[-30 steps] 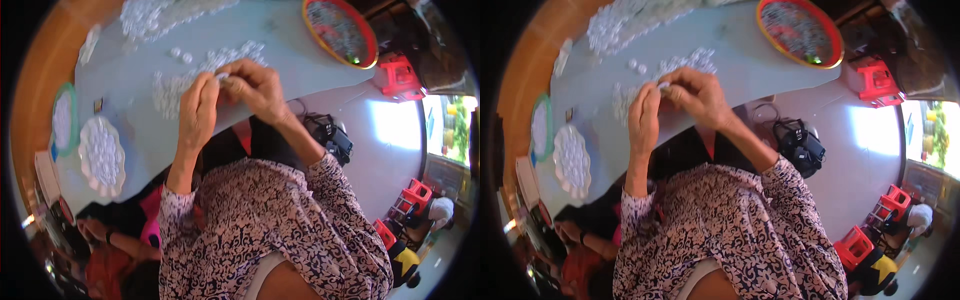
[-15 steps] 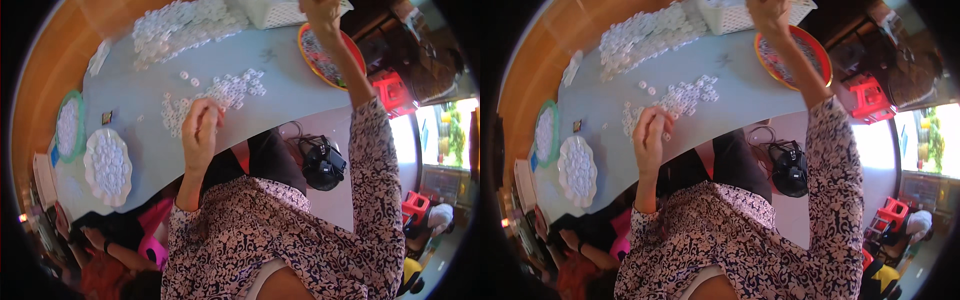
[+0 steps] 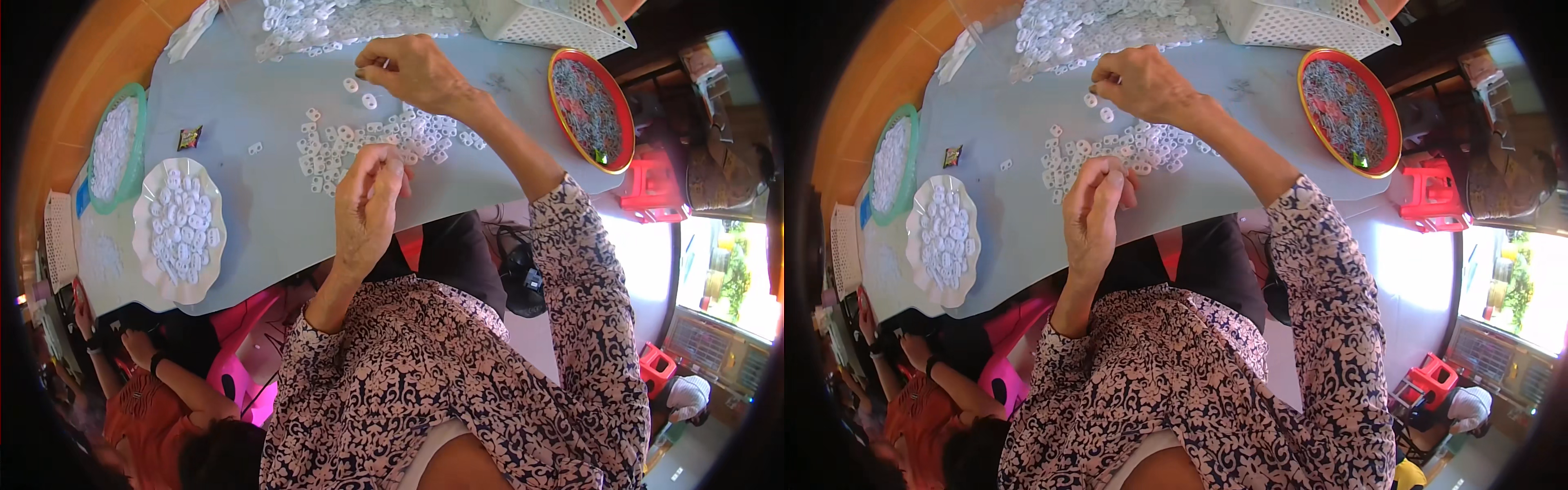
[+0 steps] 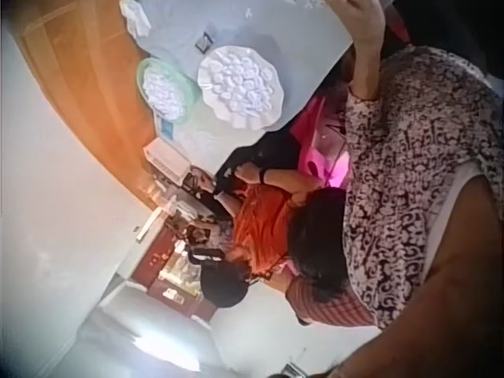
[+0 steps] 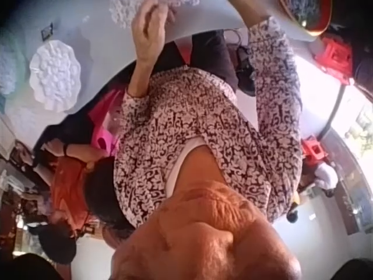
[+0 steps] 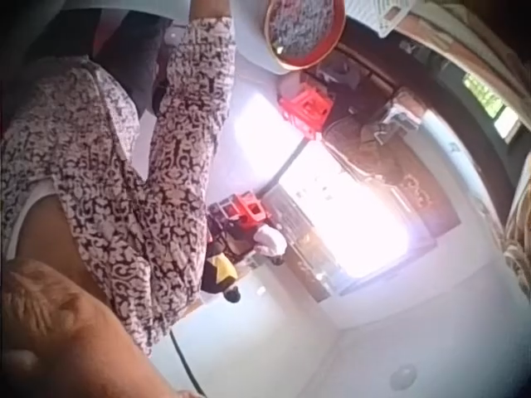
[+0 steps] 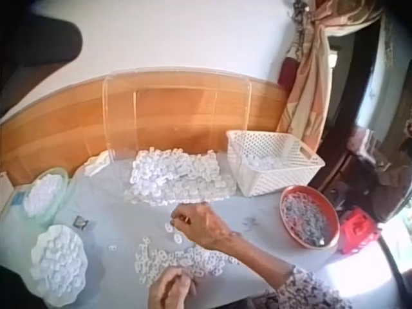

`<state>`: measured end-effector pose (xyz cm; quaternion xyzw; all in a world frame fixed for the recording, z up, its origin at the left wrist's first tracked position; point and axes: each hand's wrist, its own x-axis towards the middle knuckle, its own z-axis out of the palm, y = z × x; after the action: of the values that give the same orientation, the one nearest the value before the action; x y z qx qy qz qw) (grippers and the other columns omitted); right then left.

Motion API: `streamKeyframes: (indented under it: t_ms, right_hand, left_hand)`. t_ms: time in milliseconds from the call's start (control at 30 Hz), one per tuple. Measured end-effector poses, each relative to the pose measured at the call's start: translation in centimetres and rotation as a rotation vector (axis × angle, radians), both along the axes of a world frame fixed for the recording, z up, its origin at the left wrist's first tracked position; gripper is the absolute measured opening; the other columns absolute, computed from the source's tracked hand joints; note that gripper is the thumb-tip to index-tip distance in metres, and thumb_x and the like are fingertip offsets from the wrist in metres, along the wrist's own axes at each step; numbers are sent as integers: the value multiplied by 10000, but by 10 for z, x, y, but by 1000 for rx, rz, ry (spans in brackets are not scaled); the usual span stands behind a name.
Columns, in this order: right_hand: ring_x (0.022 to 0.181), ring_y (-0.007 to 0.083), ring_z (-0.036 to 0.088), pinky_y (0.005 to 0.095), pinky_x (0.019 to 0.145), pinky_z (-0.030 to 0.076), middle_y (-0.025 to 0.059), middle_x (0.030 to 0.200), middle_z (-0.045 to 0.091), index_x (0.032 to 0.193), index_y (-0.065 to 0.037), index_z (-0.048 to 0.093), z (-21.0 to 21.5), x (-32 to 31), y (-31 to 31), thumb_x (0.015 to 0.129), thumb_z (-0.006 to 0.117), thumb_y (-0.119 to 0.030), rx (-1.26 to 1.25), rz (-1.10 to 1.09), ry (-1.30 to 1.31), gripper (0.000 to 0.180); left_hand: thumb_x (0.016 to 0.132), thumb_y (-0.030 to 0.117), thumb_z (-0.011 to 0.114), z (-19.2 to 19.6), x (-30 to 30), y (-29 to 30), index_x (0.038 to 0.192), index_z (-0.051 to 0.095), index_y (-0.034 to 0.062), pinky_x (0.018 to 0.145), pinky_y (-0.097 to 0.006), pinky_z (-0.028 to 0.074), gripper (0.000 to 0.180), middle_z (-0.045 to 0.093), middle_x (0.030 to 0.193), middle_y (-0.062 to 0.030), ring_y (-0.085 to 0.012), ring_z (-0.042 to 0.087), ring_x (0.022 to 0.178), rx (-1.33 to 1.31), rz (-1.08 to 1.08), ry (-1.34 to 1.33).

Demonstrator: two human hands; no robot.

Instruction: Manually assembling small white plastic components at a table.

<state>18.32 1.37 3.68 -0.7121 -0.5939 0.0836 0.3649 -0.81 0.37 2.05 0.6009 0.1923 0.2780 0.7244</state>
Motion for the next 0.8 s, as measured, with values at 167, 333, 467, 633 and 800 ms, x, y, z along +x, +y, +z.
streamKeyframes:
  t_ms: [167, 333, 467, 633, 800]
  right_hand:
    - [646, 244, 624, 349, 621, 496, 130, 705, 636, 878, -19, 654, 5, -16, 22, 774, 629, -121, -183, 42, -51, 148]
    - [660, 273, 614, 358, 631, 497, 117, 731, 629, 853, -30, 647, 2, -32, 29, 761, 620, -118, -76, 111, -229, 130]
    - [726, 275, 615, 380, 680, 498, 110, 807, 637, 845, -44, 640, 3, -43, 36, 763, 610, -111, -64, 222, -180, 110]
    - [737, 280, 608, 384, 694, 495, 120, 790, 632, 832, -29, 624, 16, -46, 41, 761, 609, -106, -263, 216, -170, 105]
    - [652, 204, 590, 315, 624, 490, 108, 715, 616, 818, -9, 607, 15, -37, 29, 732, 629, -61, -181, 322, -11, 103]
  left_hand:
    - [926, 131, 472, 1, -2, 1, 938, 524, 19, 520, -188, 312, 124, 476, 708, 13, -38, 393, 606, 47, -16, -10]
    - [917, 106, 465, 5, -2, -1, 937, 515, 2, 546, -197, 345, 116, 465, 708, 8, -46, 412, 628, 5, -53, -18]
    - [917, 100, 460, 7, -2, -1, 933, 514, -1, 545, -195, 344, 115, 463, 708, 8, -46, 409, 628, -27, -55, -24]
    - [917, 97, 450, 5, 0, -2, 923, 512, -1, 543, -195, 343, 116, 458, 707, 8, -47, 409, 627, -30, -61, -46]
    - [915, 91, 471, 4, 2, -3, 934, 513, -8, 558, -195, 354, 109, 477, 721, 4, -48, 424, 642, -1, -67, -29]
